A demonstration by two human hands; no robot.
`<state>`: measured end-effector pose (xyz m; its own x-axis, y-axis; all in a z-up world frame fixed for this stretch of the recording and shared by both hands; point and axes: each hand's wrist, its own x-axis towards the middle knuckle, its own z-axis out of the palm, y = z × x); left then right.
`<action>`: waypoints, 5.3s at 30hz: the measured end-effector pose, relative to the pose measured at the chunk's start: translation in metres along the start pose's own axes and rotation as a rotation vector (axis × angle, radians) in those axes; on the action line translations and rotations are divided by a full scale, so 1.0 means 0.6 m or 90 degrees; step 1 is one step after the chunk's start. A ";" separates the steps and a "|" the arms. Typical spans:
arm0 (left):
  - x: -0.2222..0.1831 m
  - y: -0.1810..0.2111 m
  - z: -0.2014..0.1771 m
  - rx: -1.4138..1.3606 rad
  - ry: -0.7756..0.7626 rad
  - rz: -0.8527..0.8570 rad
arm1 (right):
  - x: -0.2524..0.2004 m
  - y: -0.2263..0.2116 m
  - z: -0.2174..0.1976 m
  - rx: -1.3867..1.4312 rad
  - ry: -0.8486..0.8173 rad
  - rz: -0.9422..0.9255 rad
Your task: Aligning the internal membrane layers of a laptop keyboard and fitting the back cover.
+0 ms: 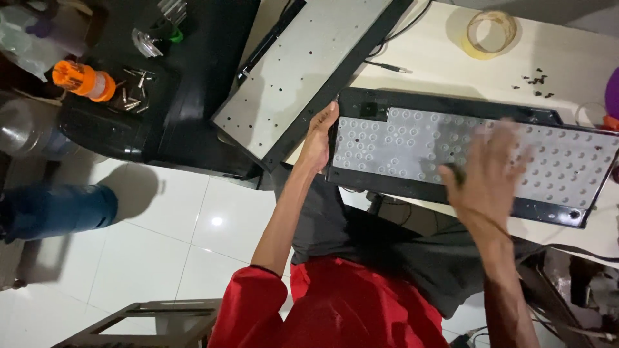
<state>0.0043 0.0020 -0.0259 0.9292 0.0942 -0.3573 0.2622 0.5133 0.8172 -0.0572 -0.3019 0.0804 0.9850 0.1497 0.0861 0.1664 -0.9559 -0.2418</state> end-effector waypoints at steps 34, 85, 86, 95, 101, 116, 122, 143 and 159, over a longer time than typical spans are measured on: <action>0.003 -0.027 -0.003 0.010 -0.063 0.092 | 0.064 -0.181 0.117 -0.044 0.081 -0.465; -0.016 0.019 0.021 -0.099 -0.059 0.062 | 0.101 -0.198 0.108 0.111 0.178 -0.407; -0.013 0.018 0.019 -0.113 -0.065 0.055 | 0.098 -0.201 0.105 0.090 0.191 -0.403; 0.035 -0.045 -0.034 -0.061 -0.048 0.045 | 0.080 -0.204 0.109 0.011 0.167 -0.428; 0.016 -0.032 -0.019 -0.045 -0.065 0.008 | 0.062 -0.202 0.127 0.053 0.149 -0.461; -0.086 0.096 0.084 0.033 -0.001 0.029 | 0.062 -0.178 0.104 0.003 0.106 -0.370; -0.017 0.007 0.033 0.045 0.047 0.026 | 0.066 -0.128 0.105 -0.111 0.158 -0.316; -0.028 0.034 0.046 0.020 0.044 0.078 | 0.063 -0.049 0.075 0.016 0.166 -0.167; -0.032 0.027 0.044 0.027 0.035 0.088 | 0.037 0.056 0.055 0.001 0.118 -0.193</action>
<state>-0.0024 -0.0141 0.0061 0.9417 0.2093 -0.2634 0.1446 0.4553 0.8785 -0.0279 -0.3223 0.0423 0.8657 0.3783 0.3277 0.4503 -0.8745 -0.1801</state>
